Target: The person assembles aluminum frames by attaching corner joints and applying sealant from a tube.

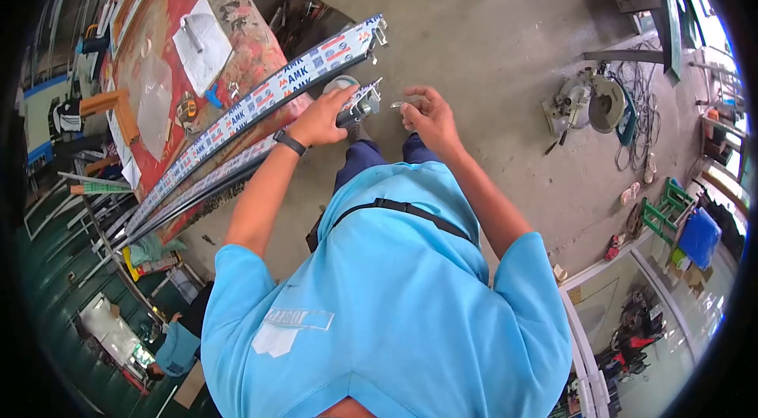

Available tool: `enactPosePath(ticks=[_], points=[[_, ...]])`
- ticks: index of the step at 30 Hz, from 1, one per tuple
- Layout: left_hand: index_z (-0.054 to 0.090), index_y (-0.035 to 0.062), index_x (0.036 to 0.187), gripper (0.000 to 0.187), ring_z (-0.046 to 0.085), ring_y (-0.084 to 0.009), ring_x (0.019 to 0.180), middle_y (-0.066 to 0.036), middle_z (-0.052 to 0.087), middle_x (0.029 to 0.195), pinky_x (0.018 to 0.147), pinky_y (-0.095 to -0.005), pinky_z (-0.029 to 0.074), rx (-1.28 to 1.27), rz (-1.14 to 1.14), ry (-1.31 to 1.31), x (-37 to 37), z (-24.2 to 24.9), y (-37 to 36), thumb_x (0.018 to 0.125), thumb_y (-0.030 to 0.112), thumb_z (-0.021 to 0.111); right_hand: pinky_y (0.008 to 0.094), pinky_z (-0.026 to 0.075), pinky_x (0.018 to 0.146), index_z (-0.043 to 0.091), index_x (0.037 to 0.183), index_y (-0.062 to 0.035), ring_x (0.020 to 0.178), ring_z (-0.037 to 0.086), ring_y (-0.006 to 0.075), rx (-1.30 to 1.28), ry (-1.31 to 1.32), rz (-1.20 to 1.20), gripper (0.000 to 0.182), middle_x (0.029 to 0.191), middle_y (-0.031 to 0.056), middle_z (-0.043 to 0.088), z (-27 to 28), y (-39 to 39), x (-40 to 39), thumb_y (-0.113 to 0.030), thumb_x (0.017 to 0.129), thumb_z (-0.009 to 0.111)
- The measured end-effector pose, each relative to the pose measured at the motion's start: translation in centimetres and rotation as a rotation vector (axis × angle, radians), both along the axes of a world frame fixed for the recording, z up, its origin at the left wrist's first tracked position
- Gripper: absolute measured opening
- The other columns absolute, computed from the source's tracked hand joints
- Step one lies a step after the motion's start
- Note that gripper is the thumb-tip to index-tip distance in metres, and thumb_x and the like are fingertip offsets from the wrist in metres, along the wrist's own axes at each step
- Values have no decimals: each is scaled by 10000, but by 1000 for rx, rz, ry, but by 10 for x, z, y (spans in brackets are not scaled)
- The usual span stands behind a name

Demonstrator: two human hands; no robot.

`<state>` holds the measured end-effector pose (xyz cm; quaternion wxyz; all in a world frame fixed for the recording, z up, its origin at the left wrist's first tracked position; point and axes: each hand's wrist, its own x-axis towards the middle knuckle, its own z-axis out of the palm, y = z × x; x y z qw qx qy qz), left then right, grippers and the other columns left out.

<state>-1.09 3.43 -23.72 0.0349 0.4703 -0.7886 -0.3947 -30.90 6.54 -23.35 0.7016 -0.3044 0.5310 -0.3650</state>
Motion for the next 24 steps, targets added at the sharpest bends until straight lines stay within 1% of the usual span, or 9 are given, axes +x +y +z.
enactPosePath(ticks=[4, 5, 7, 10, 13, 16, 19, 22, 24], points=[[397, 77, 1564, 974, 557, -478, 1234, -264, 556, 1355, 1081, -495, 473, 41, 7, 55, 2, 2, -4, 672, 130, 784, 290, 577, 785, 668, 1271, 18, 871, 678, 130, 61, -35, 201, 312, 1011, 71, 727, 10, 8, 3, -84, 978, 699], [411, 57, 1560, 956, 555, -442, 1280, -250, 559, 1370, 1089, -457, 470, 71, 25, 72, 2, 4, -4, 669, 79, 756, 294, 578, 795, 682, 1251, 15, 884, 682, 131, 28, -60, 208, 293, 1036, 76, 732, 12, 11, 6, -82, 975, 702], [412, 57, 1558, 955, 556, -440, 1280, -248, 561, 1368, 1087, -454, 473, 95, 27, 57, 1, 7, -5, 668, 80, 758, 303, 581, 814, 711, 1211, 10, 910, 690, 132, -39, -108, 219, 257, 1088, 86, 741, 16, 15, 15, -79, 970, 709], [407, 67, 1566, 965, 559, -438, 1275, -246, 562, 1371, 1087, -452, 473, 105, 28, 62, 2, 7, -6, 671, 84, 768, 312, 578, 804, 743, 1179, -18, 896, 710, 166, -183, 209, 328, 251, 1051, 75, 736, 16, 11, 24, -68, 933, 741], [402, 73, 1572, 970, 558, -443, 1273, -246, 561, 1377, 1089, -458, 472, 120, 30, 59, 2, 12, -6, 676, 89, 775, 306, 571, 810, 774, 1161, -79, 873, 712, 217, -574, 530, 466, 249, 994, 73, 722, 21, -2, 28, -49, 916, 745], [400, 75, 1573, 973, 556, -449, 1272, -248, 562, 1379, 1091, -466, 471, 113, 35, 60, 2, 15, -5, 677, 95, 782, 341, 582, 765, 778, 1115, -122, 864, 705, 275, -869, 585, 411, 232, 960, 87, 703, 14, -5, 35, -65, 890, 762], [408, 69, 1563, 966, 559, -452, 1263, -253, 568, 1372, 1092, -474, 470, 91, 36, 74, 3, 12, -4, 675, 101, 786, 385, 572, 707, 746, 1061, -94, 838, 683, 257, -1091, 659, 447, 194, 962, 65, 681, 6, -8, 38, -83, 868, 756], [419, 59, 1549, 952, 566, -453, 1248, -257, 579, 1357, 1087, -479, 471, 74, 31, 75, 4, 8, -4, 673, 106, 787, 362, 569, 702, 743, 1035, -107, 860, 675, 233, -1207, 758, 508, 187, 971, 36, 691, 5, -10, 38, -88, 848, 738], [426, 53, 1540, 943, 571, -454, 1234, -258, 585, 1345, 1082, -481, 473, 66, 29, 83, 4, 7, -4, 671, 110, 787, 362, 570, 708, 740, 1023, -103, 877, 674, 225, -1225, 755, 522, 181, 973, 28, 694, 6, -9, 38, -89, 842, 730]])
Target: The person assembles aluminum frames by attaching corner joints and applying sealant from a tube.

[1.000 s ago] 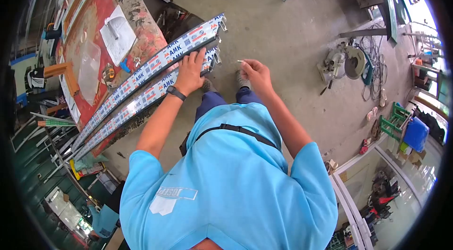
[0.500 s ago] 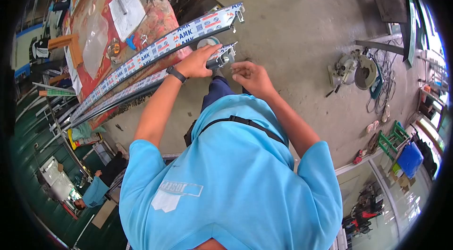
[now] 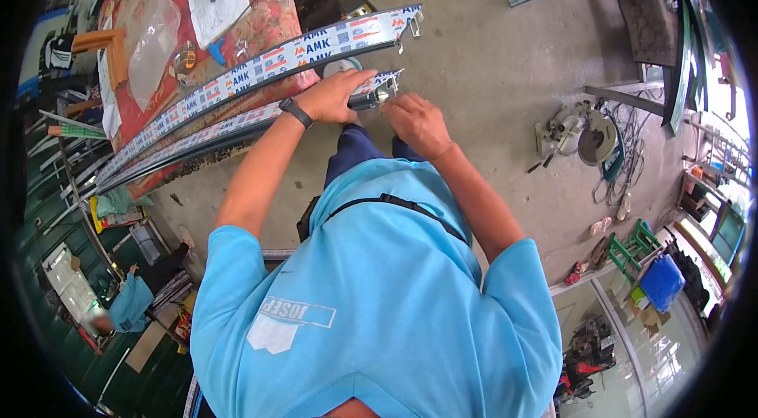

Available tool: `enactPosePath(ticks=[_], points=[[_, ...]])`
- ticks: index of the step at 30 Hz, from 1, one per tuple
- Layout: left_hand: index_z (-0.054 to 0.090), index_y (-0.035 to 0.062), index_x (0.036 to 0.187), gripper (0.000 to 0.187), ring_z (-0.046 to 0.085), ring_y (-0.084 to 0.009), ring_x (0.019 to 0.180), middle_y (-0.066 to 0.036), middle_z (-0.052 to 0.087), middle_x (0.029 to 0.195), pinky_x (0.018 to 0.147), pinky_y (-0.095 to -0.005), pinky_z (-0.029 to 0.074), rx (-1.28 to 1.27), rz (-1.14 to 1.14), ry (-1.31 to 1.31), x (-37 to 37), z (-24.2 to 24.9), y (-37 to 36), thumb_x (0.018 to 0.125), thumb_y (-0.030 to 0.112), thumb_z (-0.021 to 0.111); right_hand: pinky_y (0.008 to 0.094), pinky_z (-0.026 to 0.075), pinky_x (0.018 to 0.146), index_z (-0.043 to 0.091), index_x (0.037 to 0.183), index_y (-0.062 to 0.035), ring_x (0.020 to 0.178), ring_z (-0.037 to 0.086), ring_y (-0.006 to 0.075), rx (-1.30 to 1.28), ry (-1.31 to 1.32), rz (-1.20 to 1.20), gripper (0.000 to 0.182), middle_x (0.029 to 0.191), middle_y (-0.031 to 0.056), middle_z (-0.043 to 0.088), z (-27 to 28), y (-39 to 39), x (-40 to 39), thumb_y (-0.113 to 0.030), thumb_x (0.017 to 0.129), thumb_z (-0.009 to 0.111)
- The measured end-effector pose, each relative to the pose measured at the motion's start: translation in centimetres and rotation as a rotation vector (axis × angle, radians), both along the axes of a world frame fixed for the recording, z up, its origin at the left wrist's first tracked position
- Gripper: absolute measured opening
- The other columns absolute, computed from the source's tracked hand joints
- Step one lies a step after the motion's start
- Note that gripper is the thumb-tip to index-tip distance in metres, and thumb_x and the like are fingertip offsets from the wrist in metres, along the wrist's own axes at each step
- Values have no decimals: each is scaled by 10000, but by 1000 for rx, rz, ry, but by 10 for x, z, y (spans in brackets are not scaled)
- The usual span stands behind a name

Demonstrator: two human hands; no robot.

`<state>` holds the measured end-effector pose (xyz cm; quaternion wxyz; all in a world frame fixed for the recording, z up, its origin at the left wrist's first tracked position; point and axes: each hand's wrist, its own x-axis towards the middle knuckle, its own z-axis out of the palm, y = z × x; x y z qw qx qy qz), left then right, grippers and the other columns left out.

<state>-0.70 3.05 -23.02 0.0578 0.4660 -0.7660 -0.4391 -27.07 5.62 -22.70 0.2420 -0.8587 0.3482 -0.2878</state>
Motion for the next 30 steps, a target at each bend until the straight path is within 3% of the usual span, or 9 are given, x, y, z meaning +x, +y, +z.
enactPosePath(ticks=[21, 27, 28, 29, 30], points=[[409, 39, 1548, 965, 568, -454, 1230, -253, 586, 1329, 1090, -481, 464, -22, -11, 16, 0, -3, 0, 664, 105, 791, 392, 561, 753, 727, 1074, -108, 927, 677, 252, -5, 81, 36, 315, 1017, 36, 708, 0, 3, 3, -59, 770, 661], [405, 21, 1565, 961, 478, -428, 1418, -275, 503, 1519, 1175, -456, 417, 41, 0, 26, 1, -8, 2, 702, 140, 810, 438, 554, 777, 697, 1111, -85, 938, 683, 296, 22, 72, -33, 297, 990, 107, 702, -23, 30, 18, -85, 819, 638], [389, 24, 1574, 910, 484, -421, 1414, -260, 491, 1533, 1207, -448, 388, -85, -38, 78, 6, -22, 10, 742, 116, 747, 453, 572, 841, 658, 1268, -74, 989, 705, 320, 122, 179, 3, 418, 1102, 131, 728, -19, 38, 21, -98, 852, 627], [365, 36, 1596, 910, 405, -394, 1497, -252, 415, 1614, 1260, -432, 317, -59, -63, 40, 9, -28, 11, 766, 113, 729, 452, 573, 919, 663, 1280, -70, 1072, 712, 313, 338, 518, -38, 389, 1149, 136, 733, 12, 36, 28, -119, 898, 611], [348, 46, 1612, 909, 379, -371, 1522, -242, 380, 1643, 1276, -418, 288, -73, -90, -26, -2, 10, 1, 787, 129, 720, 453, 563, 972, 665, 1291, -75, 1129, 708, 334, 475, 676, -79, 385, 1204, 150, 736, 26, 26, 32, -121, 914, 605]])
